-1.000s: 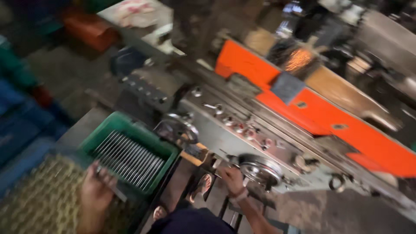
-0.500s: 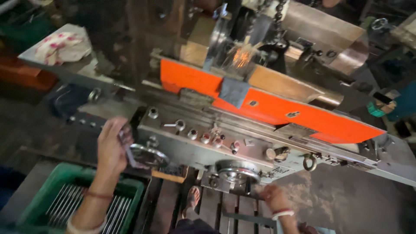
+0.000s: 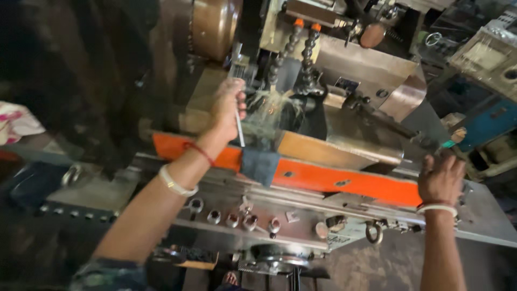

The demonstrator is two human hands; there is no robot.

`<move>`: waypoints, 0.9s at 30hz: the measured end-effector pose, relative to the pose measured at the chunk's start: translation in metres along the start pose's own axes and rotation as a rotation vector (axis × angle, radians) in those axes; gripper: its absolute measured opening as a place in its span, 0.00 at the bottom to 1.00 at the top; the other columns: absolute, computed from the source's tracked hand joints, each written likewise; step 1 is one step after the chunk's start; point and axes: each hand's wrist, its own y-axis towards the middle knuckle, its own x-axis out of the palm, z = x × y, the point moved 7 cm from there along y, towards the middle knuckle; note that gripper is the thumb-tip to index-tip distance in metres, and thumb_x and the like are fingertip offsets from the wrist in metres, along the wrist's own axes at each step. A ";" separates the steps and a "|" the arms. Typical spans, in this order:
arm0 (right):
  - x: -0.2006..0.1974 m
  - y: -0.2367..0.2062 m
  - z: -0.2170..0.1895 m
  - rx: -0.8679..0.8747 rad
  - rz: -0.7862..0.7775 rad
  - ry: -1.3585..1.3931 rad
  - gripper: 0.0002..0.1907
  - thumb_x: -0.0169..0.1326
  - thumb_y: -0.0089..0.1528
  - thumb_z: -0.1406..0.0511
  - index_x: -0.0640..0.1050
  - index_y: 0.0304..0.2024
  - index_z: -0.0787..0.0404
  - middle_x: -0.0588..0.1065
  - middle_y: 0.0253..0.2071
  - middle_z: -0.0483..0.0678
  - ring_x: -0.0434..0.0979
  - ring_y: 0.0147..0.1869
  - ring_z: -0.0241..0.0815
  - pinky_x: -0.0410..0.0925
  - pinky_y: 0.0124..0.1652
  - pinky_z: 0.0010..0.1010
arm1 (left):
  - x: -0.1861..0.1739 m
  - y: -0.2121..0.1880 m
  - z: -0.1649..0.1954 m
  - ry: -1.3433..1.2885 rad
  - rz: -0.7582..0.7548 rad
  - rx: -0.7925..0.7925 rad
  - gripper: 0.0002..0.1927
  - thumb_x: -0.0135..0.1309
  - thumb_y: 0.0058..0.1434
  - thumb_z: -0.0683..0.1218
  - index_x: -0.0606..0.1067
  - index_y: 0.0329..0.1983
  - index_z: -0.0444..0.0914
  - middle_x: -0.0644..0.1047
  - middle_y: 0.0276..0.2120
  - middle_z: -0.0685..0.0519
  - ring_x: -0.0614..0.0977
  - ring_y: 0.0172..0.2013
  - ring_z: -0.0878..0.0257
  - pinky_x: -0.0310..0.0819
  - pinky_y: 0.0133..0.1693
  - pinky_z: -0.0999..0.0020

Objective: The person repeatedly picks metal rods from a green bin, inserts them into a metal turning machine, operates the machine to machine the rods, and then removes the finished pieces. The process is repeated multiple times throughout the clip.

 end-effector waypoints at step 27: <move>0.122 0.103 0.106 0.362 -0.474 -0.443 0.42 0.31 0.80 0.43 0.85 0.47 0.68 0.80 0.49 0.70 0.79 0.56 0.72 0.69 0.52 0.56 | 0.035 0.123 -0.197 0.374 -0.125 -0.246 0.09 0.56 0.67 0.50 0.75 0.42 0.40 0.70 0.24 0.59 0.71 0.23 0.68 0.64 0.25 0.66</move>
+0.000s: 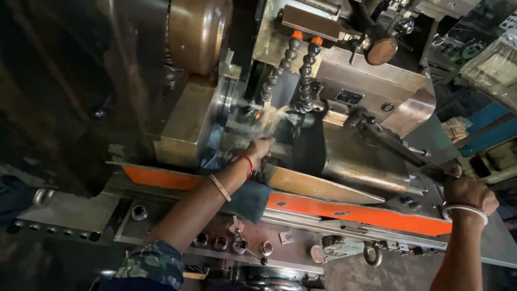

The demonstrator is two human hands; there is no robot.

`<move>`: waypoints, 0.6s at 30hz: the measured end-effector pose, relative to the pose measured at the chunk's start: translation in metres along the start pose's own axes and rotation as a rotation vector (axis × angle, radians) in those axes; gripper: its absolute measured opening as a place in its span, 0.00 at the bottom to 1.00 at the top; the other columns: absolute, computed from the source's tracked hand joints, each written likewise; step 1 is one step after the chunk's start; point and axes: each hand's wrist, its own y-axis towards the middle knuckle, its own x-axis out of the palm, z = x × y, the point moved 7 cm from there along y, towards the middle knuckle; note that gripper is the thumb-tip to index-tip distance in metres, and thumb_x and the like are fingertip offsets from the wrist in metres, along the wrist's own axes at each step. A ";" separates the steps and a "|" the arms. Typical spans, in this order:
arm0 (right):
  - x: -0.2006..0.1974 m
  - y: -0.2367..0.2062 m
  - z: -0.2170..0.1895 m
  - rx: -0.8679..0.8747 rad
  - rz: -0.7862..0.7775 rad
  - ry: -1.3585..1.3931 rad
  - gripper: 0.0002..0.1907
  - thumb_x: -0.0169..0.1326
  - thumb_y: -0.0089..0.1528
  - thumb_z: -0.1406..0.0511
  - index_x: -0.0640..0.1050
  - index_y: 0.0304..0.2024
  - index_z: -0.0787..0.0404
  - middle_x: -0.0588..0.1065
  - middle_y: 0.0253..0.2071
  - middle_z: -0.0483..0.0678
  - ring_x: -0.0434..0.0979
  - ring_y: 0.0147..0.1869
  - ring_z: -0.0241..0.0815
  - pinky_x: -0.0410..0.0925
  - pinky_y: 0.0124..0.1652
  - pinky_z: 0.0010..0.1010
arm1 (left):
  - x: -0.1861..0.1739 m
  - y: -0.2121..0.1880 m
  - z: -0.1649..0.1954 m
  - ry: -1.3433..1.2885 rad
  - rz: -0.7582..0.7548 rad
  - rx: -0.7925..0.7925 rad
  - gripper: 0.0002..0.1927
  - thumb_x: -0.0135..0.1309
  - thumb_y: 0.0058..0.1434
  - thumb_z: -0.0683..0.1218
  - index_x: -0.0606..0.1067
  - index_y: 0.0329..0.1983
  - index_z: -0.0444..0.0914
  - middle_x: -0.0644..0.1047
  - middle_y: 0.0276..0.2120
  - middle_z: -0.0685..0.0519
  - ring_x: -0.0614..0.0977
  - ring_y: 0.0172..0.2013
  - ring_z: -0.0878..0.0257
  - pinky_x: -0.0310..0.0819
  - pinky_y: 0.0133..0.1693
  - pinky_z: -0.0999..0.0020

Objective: The person repeatedly picks metal rods from a green bin, inserts them into a metal turning machine, operates the machine to machine the rods, and then removes the finished pieces. The process is repeated multiple times throughout the clip.

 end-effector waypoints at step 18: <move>-0.009 -0.007 -0.007 0.007 0.044 -0.058 0.44 0.28 0.80 0.44 0.86 0.42 0.68 0.82 0.45 0.69 0.81 0.52 0.70 0.70 0.47 0.55 | -0.006 -0.013 -0.004 0.008 0.033 -0.176 0.06 0.55 0.65 0.51 0.74 0.40 0.46 0.69 0.23 0.62 0.69 0.22 0.69 0.57 0.23 0.66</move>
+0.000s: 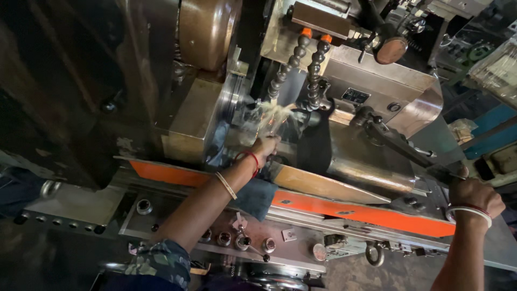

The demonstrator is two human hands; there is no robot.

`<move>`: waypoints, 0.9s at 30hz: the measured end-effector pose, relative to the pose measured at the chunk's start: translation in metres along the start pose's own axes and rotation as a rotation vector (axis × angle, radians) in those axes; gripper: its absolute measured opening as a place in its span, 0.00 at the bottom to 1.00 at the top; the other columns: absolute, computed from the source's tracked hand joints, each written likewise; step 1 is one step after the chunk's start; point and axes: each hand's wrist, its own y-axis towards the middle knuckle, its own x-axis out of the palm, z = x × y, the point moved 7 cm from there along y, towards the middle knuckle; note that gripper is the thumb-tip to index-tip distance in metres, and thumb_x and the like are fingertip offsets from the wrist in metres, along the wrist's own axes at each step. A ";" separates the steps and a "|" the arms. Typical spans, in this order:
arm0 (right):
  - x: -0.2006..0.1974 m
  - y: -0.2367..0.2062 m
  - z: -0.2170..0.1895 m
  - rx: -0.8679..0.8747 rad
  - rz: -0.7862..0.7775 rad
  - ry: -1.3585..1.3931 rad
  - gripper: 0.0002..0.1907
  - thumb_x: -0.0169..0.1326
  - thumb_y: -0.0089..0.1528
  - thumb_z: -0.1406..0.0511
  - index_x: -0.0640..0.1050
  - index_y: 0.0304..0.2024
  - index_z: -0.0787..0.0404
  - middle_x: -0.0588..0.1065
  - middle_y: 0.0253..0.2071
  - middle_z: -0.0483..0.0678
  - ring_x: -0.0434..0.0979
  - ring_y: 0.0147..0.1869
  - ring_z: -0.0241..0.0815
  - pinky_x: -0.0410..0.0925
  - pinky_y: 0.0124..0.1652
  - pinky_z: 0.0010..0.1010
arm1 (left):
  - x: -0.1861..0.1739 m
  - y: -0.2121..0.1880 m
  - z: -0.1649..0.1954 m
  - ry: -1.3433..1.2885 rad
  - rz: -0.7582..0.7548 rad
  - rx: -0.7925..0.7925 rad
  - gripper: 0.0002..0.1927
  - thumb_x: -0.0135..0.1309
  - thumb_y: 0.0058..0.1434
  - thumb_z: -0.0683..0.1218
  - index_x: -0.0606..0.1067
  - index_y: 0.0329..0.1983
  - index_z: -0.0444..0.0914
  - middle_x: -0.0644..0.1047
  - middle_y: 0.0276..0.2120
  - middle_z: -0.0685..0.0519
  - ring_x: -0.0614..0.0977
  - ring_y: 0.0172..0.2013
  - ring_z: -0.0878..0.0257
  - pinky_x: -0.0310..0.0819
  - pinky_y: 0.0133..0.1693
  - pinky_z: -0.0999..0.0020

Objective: The person repeatedly picks metal rods from a green bin, inserts them into a metal turning machine, operates the machine to machine the rods, and then removes the finished pieces. The process is repeated multiple times throughout the clip.

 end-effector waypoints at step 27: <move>-0.014 -0.005 -0.006 -0.007 -0.011 0.069 0.41 0.31 0.79 0.43 0.85 0.46 0.67 0.80 0.48 0.71 0.79 0.55 0.73 0.69 0.49 0.57 | -0.005 0.010 0.052 -0.227 0.225 0.268 0.03 0.56 0.59 0.45 0.75 0.36 0.43 0.74 0.26 0.58 0.72 0.22 0.64 0.62 0.23 0.65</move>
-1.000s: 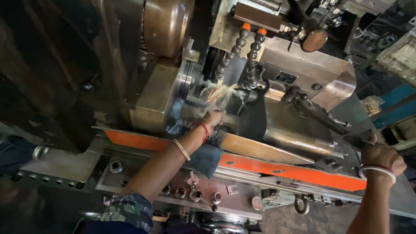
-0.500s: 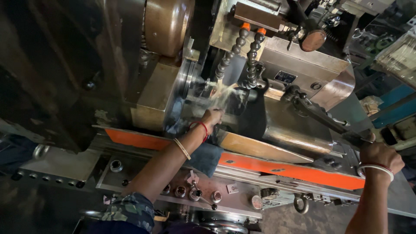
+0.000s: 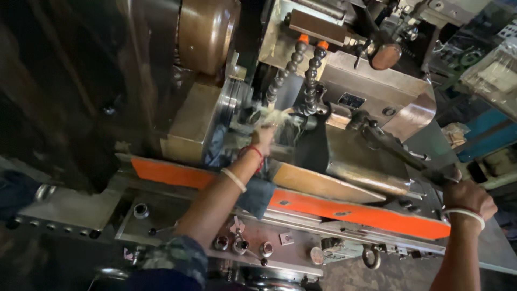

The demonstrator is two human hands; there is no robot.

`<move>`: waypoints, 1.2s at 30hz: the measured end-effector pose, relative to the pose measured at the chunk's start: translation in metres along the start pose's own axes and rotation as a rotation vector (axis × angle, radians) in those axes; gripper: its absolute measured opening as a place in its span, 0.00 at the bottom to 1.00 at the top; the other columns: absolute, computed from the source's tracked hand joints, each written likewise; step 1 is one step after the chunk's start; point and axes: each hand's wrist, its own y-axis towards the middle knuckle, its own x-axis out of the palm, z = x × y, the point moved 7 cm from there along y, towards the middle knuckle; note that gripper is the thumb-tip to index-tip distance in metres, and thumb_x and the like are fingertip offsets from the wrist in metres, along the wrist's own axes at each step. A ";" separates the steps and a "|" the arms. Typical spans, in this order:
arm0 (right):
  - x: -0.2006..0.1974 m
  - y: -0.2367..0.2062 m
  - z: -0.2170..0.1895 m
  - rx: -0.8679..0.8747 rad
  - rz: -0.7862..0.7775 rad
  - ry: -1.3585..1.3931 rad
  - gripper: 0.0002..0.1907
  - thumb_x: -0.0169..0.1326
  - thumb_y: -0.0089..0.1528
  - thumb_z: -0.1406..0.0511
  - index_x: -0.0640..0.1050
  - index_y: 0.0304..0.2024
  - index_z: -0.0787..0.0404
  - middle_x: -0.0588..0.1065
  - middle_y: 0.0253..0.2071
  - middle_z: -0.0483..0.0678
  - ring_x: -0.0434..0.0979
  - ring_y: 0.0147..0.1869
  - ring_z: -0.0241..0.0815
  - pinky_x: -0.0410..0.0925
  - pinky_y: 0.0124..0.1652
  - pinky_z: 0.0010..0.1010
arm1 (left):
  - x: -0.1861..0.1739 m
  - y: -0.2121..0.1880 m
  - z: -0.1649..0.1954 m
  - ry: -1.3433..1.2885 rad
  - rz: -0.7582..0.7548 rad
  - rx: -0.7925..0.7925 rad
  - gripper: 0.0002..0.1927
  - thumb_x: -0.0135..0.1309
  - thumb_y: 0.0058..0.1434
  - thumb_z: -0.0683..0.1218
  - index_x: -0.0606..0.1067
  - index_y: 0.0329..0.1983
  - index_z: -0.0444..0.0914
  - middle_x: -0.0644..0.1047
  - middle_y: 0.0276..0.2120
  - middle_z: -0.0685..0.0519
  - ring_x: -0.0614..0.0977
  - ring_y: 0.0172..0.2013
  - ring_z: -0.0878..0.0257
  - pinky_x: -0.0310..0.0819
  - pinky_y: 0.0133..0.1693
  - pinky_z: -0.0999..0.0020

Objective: The person repeatedly picks metal rods from a green bin, inserts them into a metal turning machine, operates the machine to machine the rods, and then removes the finished pieces. The process is repeated multiple times throughout the clip.

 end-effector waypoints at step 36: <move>0.050 0.032 0.016 0.082 -0.062 -0.130 0.45 0.25 0.78 0.42 0.87 0.41 0.64 0.82 0.46 0.68 0.81 0.53 0.70 0.71 0.47 0.55 | 0.034 0.095 -0.039 -0.444 0.069 -0.402 0.12 0.52 0.65 0.59 0.69 0.32 0.51 0.65 0.20 0.61 0.65 0.18 0.67 0.56 0.23 0.65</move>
